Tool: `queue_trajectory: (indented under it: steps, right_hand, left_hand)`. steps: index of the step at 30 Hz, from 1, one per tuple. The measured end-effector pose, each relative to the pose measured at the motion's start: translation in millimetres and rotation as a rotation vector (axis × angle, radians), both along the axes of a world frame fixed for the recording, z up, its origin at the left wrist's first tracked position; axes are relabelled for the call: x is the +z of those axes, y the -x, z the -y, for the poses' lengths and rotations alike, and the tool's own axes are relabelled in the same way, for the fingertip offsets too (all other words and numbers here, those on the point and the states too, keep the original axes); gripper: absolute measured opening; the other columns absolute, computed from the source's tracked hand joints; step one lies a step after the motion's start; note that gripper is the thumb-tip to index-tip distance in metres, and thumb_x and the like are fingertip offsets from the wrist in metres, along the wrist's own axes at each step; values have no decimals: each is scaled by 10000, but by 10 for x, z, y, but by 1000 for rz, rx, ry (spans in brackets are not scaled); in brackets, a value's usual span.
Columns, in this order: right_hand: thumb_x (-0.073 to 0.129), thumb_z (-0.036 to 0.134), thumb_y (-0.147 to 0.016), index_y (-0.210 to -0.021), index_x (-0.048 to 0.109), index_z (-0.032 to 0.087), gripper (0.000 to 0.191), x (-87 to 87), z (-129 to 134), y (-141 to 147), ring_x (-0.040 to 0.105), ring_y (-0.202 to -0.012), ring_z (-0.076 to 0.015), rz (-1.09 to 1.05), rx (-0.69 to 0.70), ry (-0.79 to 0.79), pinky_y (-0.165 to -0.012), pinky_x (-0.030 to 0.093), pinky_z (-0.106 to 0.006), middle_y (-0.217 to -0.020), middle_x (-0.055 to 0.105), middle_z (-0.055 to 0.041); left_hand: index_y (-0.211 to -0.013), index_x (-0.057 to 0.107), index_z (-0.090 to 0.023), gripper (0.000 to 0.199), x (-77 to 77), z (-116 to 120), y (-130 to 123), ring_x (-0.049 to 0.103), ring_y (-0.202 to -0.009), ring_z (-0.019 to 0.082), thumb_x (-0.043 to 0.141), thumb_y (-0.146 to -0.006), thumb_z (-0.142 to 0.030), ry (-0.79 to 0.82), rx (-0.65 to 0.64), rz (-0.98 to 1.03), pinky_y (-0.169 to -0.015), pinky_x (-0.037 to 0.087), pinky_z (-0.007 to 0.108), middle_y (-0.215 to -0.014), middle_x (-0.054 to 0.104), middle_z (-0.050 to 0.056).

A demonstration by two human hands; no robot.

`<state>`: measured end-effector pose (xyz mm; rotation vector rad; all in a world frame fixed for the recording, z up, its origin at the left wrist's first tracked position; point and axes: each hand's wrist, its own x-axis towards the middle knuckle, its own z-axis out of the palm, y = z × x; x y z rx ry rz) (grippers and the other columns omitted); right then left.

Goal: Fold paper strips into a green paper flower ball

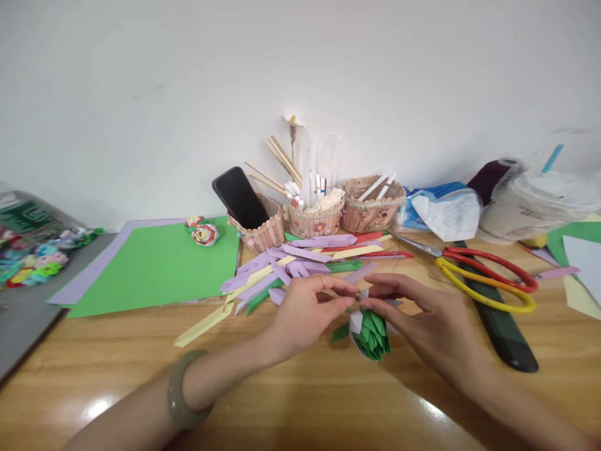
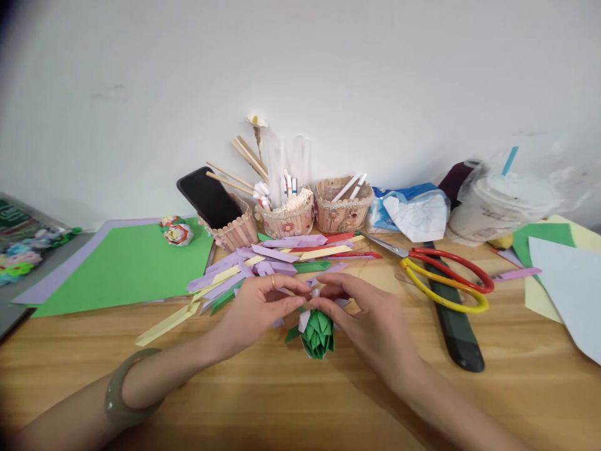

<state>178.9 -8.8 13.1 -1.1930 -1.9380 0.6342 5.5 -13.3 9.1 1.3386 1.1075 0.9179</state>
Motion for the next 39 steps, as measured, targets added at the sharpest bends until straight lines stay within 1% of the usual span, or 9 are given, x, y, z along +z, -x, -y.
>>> queue_trajectory:
  steps: [3, 8, 12, 16, 23, 29, 36, 39]
  right_hand:
    - [651, 276, -740, -928, 630, 208, 201, 4, 7, 1, 649, -622, -171, -5, 8, 5, -620, 539, -292, -713, 697, -19]
    - [665, 273, -732, -930, 634, 209, 211, -1, 13, -2, 650, -629, -162, -13, 39, -14, -615, 541, -275, -722, 694, -14]
    - [648, 297, -747, -912, 630, 208, 189, -14, -7, -7, 645, -597, -151, -34, 48, -72, -580, 543, -262, -701, 688, -7]
    - [654, 294, -745, -899, 627, 205, 180, -36, -23, -11, 644, -593, -142, -57, 64, -112, -570, 546, -242, -698, 686, -3]
    - [662, 266, -745, -914, 624, 230, 177, -74, -16, -24, 649, -630, -142, -76, 95, -106, -596, 556, -242, -753, 692, 2]
    - [674, 265, -734, -924, 628, 248, 196, -87, -23, -27, 657, -653, -145, -109, 95, -101, -610, 566, -240, -780, 699, 6]
    - [667, 248, -742, -916, 622, 248, 180, -66, -23, -12, 651, -642, -138, -118, 116, -96, -604, 563, -229, -769, 697, 9]
    - [664, 255, -746, -922, 623, 250, 181, -58, -19, -8, 653, -645, -140, -107, 122, -92, -614, 562, -235, -771, 696, 9]
  left_hand:
    - [-800, 637, -145, 96, 25, -2, -9, 616, -756, 142, 585, -728, -181, 16, 11, 9, -719, 489, 285, -825, 675, 41]
    - [-727, 569, -145, 60, 47, -6, -10, 556, -639, 101, 611, -693, -173, 67, -18, 48, -645, 461, 257, -721, 590, -5]
    - [-736, 551, -146, 117, 25, -14, -5, 549, -684, 110, 634, -677, -204, 61, -42, 87, -662, 450, 256, -747, 574, -1]
    - [-754, 552, -145, 125, -6, -24, -3, 538, -732, 118, 632, -688, -216, 27, -52, 84, -681, 443, 254, -780, 566, 6]
    - [-764, 560, -142, 84, -10, -11, 1, 534, -699, 101, 607, -708, -184, 20, -43, 99, -663, 439, 238, -762, 573, 2]
    - [-798, 579, -148, 89, 3, -6, -1, 543, -719, 105, 596, -712, -166, 4, -64, 131, -661, 435, 230, -775, 586, 3]
    - [-788, 580, -149, 73, 14, -8, -2, 545, -727, 108, 582, -716, -148, -16, -71, 121, -675, 441, 234, -784, 583, 7]
    - [-762, 565, -148, 64, 18, -12, -4, 536, -702, 107, 596, -709, -164, -6, -72, 123, -660, 443, 238, -763, 567, 3]
